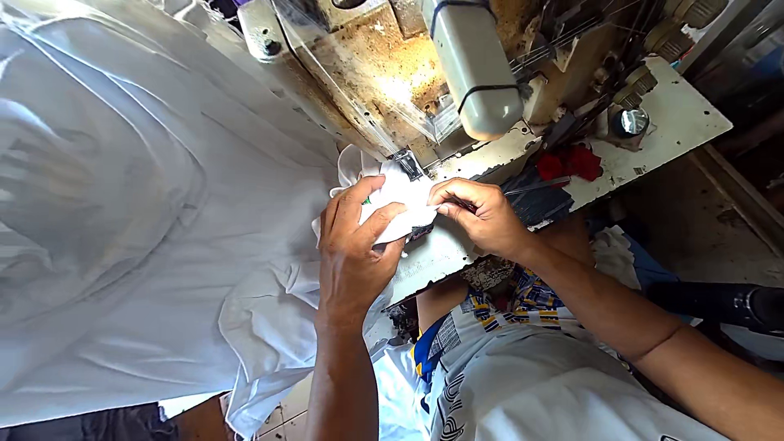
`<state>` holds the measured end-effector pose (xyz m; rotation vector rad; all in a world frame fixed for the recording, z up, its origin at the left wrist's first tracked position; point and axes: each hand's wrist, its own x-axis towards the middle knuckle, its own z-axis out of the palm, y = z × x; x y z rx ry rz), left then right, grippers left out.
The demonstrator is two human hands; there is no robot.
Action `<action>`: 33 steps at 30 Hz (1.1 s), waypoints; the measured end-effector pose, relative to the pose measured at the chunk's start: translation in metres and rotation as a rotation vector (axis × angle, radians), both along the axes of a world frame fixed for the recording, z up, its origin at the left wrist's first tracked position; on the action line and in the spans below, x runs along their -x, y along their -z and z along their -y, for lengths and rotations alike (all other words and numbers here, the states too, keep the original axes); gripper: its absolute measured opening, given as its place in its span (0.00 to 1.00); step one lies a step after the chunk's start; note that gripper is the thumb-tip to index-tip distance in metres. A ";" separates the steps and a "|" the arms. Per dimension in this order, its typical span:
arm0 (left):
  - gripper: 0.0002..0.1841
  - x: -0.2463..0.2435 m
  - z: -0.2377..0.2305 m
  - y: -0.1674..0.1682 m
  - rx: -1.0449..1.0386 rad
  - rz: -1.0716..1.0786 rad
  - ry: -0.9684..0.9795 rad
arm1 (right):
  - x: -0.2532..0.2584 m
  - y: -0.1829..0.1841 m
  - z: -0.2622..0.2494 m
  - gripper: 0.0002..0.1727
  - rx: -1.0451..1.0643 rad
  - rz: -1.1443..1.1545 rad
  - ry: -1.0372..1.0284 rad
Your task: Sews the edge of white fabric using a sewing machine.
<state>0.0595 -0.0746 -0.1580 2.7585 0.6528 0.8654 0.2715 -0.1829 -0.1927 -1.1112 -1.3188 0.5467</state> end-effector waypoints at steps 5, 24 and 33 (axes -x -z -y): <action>0.13 -0.002 0.004 0.012 -0.007 0.035 -0.021 | -0.004 -0.002 0.008 0.11 -0.020 0.062 0.028; 0.15 -0.008 0.011 0.001 0.022 0.248 -0.053 | -0.139 -0.044 0.115 0.13 0.002 0.238 0.462; 0.32 -0.035 -0.017 -0.053 0.367 0.100 -0.367 | -0.249 -0.108 0.106 0.12 -0.085 0.102 0.830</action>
